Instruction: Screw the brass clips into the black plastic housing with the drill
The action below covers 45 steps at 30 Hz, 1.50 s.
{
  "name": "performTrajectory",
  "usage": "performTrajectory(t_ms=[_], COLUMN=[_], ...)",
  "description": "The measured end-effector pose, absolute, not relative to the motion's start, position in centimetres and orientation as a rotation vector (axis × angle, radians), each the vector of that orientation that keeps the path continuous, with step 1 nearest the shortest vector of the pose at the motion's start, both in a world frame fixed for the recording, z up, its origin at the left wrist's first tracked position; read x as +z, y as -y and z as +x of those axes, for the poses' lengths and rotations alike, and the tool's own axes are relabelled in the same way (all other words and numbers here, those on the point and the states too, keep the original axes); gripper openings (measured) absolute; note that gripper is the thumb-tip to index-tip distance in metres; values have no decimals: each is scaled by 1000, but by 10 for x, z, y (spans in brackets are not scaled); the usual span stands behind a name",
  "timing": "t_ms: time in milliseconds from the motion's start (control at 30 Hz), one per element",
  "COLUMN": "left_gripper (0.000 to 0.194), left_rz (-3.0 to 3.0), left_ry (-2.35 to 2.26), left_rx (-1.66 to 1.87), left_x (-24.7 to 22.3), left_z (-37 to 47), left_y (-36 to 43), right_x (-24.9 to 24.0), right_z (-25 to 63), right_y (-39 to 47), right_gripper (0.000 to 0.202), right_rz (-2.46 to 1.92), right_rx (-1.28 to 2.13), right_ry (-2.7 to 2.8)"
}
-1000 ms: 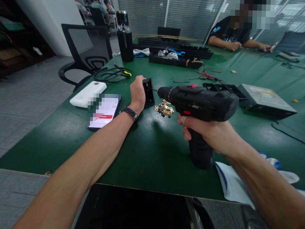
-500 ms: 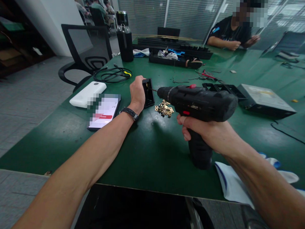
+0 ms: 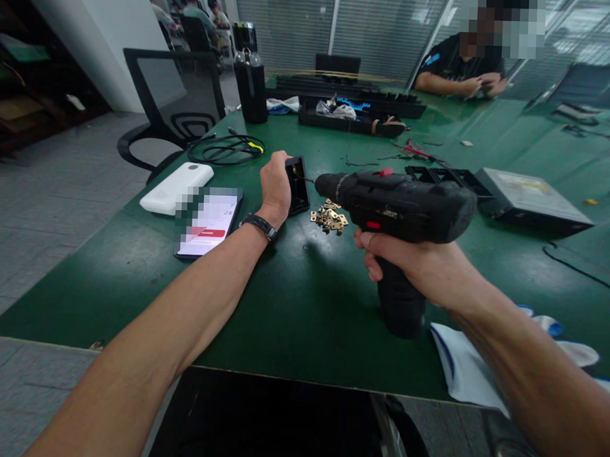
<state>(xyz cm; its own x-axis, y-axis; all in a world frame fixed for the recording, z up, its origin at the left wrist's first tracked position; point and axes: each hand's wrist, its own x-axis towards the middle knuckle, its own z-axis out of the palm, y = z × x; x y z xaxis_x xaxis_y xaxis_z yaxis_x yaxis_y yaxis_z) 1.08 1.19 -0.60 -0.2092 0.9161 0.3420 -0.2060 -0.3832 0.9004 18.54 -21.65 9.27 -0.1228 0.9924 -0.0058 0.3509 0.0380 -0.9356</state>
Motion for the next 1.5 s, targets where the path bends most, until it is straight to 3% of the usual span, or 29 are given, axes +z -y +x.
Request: performTrajectory(t_ms=[200, 400, 567, 733, 1000, 1267, 1500], left_gripper=[45, 45, 47, 48, 45, 47, 46], left_rz=[1171, 1148, 1166, 1180, 1167, 1195, 1216], left_ry=[-933, -939, -928, -933, -939, -935, -923], left_rx=[1724, 1725, 1708, 1713, 1727, 1736, 1739], left_x=[-6, -3, -5, -6, -6, -7, -10], left_z=[11, 12, 11, 11, 11, 11, 10], left_y=[-12, -8, -11, -14, -13, -15, -16], right_x=[94, 92, 94, 94, 90, 92, 89], right_z=[185, 187, 186, 185, 188, 187, 188], right_y=[217, 217, 217, 217, 216, 217, 217], right_gripper=[9, 18, 8, 25, 10, 25, 21], right_rz=[-1376, -1415, -1404, -1409, -1402, -1388, -1383], right_rx=[1118, 1098, 1112, 1114, 1098, 1118, 1106], right_ry=[1566, 1581, 1558, 1573, 1564, 1579, 1578])
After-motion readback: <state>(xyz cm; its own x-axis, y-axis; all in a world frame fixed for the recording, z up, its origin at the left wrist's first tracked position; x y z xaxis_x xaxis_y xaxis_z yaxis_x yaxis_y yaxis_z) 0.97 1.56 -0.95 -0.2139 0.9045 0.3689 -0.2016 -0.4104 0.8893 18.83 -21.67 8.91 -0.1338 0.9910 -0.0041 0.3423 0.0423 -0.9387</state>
